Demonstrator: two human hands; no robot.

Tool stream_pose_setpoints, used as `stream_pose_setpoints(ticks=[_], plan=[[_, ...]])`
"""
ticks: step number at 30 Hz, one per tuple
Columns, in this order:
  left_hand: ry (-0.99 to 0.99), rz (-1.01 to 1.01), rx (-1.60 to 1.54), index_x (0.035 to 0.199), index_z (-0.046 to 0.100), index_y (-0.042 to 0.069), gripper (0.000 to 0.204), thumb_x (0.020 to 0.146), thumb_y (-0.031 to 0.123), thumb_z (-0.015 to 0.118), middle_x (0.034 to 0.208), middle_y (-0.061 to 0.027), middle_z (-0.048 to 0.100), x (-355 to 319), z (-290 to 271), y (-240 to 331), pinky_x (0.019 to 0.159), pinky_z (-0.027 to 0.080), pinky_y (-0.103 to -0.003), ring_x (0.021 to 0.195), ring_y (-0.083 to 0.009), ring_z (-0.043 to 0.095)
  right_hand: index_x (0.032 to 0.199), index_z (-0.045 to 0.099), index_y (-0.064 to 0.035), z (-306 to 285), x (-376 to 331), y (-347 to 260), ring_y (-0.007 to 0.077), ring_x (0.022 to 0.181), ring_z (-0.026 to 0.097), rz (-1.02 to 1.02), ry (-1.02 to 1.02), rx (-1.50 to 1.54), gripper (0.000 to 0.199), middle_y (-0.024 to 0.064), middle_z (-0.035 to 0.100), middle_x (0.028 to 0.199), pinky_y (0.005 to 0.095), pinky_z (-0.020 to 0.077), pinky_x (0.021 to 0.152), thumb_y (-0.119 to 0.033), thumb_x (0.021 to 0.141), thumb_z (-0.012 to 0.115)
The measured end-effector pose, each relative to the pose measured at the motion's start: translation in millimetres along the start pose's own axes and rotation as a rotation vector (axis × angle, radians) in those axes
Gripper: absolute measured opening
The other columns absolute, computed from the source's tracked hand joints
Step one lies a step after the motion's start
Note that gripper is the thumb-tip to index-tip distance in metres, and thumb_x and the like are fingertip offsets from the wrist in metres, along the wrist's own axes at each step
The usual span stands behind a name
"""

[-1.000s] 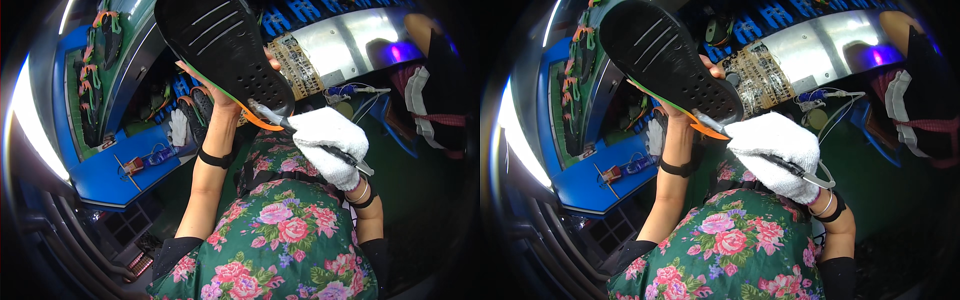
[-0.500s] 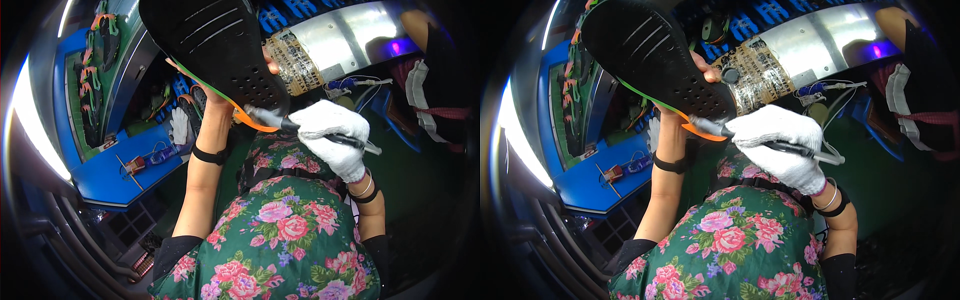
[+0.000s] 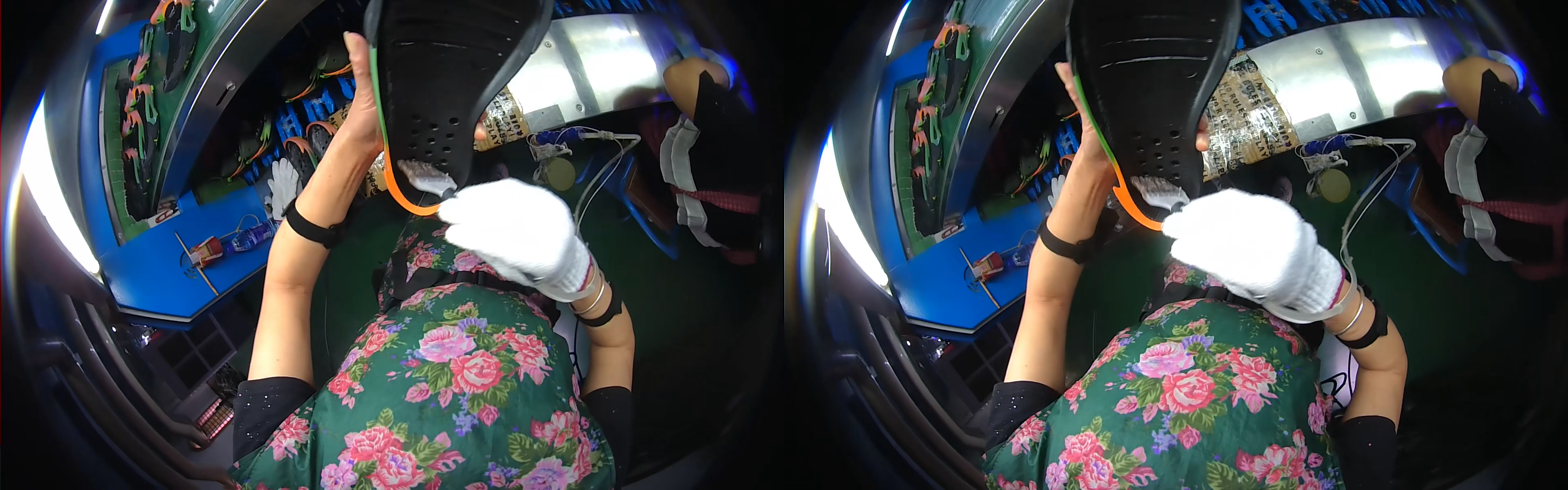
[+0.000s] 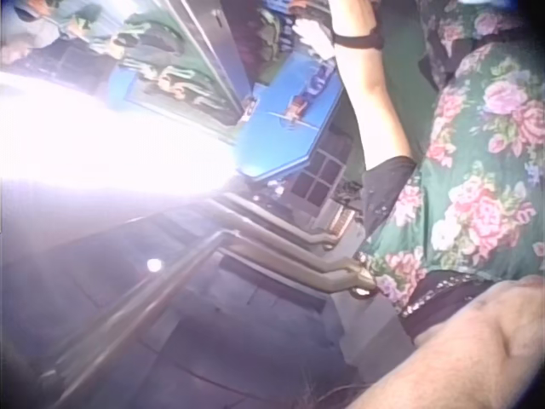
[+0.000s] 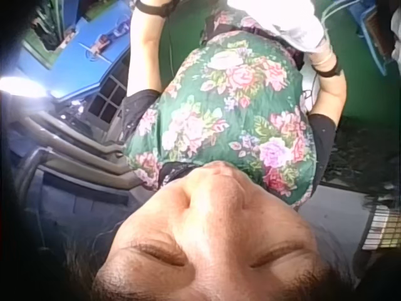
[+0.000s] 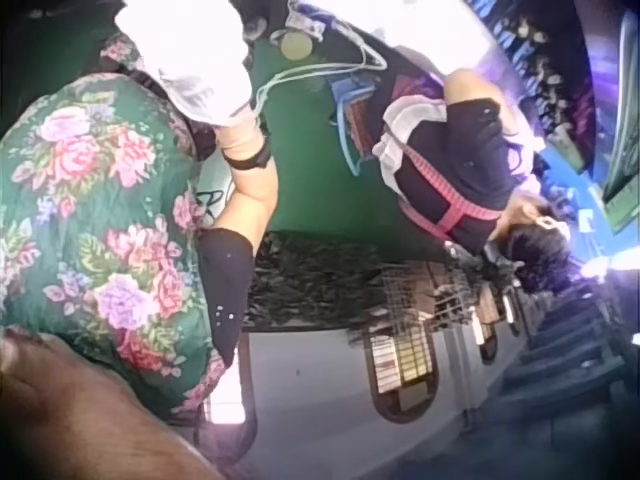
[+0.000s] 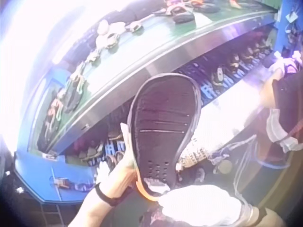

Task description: Apply white adhesive or primer to the bottom of shoe soles using a brush.

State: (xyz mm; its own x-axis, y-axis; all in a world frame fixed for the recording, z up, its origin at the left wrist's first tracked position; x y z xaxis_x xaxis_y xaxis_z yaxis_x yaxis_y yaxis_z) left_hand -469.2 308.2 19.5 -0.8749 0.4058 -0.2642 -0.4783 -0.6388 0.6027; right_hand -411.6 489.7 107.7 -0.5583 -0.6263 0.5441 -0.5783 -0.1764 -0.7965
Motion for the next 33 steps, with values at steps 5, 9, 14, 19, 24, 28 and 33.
stream_pose_setpoints(ticks=[5,9,14,19,24,28,33], plan=[[0.123,-0.109,0.436,0.152,0.043,0.001,0.127,0.073,0.1,0.028,0.124,-0.0273,0.066,-13.8,16.1,6.1,0.084,0.065,-0.052,0.097,-0.0396,0.075,0.107,0.079,-0.0094,3.1,2.6,3.6,0.0276,0.097,0.075,0.047,-0.169,0.467,0.03,0.011,0.078,0.108,0.0378,0.0599,0.082,-0.004,0.077,0.08],[0.189,-0.19,0.246,0.151,0.044,0.004,0.113,0.082,0.092,0.033,0.128,-0.024,0.065,-19.2,10.4,-4.7,0.084,0.064,-0.057,0.097,-0.0375,0.075,0.113,0.078,-0.0105,2.6,4.5,5.8,0.0289,0.103,0.074,-0.004,-0.191,0.031,0.033,0.01,0.077,0.113,0.0385,0.0591,0.086,-0.007,0.08,0.076],[0.168,-0.35,0.349,0.151,0.047,0.003,0.11,0.086,0.09,0.031,0.131,-0.0241,0.065,-16.8,7.7,-14.8,0.086,0.064,-0.051,0.105,-0.0371,0.073,0.106,0.077,-0.009,13.2,7.1,10.1,0.0279,0.101,0.074,-0.023,-0.318,0.21,0.027,0.0084,0.078,0.11,0.0372,0.0596,0.084,-0.004,0.08,0.077],[0.276,-0.297,0.275,0.152,0.044,0.006,0.109,0.086,0.091,0.03,0.128,-0.0233,0.066,-13.9,-17.0,-22.6,0.08,0.066,-0.05,0.094,-0.0379,0.075,0.102,0.079,-0.0088,1.5,9.2,25.1,0.0273,0.095,0.075,0.116,-0.229,0.323,0.021,0.008,0.078,0.103,0.0369,0.0597,0.084,-0.005,0.082,0.078],[0.134,-0.074,-0.99,0.153,0.047,0.006,0.077,0.106,0.066,0.032,0.146,-0.0144,0.059,-63.5,-69.8,-60.4,0.105,0.054,-0.049,0.125,-0.0309,0.063,0.096,0.079,0.0028,-18.2,0.6,47.3,0.0193,0.093,0.075,0.6,0.257,0.651,0.013,0.0137,0.078,0.101,0.0334,0.0593,0.087,0.006,0.083,0.078],[-0.019,0.004,-0.464,0.137,0.06,0.003,0.055,0.109,0.046,0.042,0.132,-0.0129,0.067,-48.4,-24.9,-75.5,0.105,0.053,-0.045,0.119,-0.0284,0.066,0.101,0.078,0.0021,-48.7,8.3,35.0,0.019,0.097,0.075,0.416,0.341,0.312,0.017,0.0126,0.078,0.106,0.0324,0.0593,0.089,0.004,0.084,0.077],[0.315,-0.072,-0.086,0.141,0.055,0.004,0.054,0.108,0.046,0.046,0.138,-0.0165,0.063,-46.3,-12.7,-98.7,0.115,0.043,-0.049,0.129,-0.0319,0.059,0.096,0.077,-0.0078,-62.2,13.4,18.9,0.0289,0.095,0.072,0.216,0.21,0.02,0.017,0.0086,0.078,0.099,0.0416,0.056,0.087,-0.007,0.079,0.074]])
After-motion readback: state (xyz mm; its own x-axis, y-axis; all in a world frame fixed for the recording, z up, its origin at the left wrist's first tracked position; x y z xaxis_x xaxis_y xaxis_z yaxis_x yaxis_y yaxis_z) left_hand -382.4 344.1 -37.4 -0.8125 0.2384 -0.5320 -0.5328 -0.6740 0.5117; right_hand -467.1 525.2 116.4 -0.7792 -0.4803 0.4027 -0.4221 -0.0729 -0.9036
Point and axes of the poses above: each hand's wrist, its own x-axis towards the middle knuckle, its own z-axis out of the palm, y = z × x, the point moved 7 cm from there along x, towards the middle knuckle
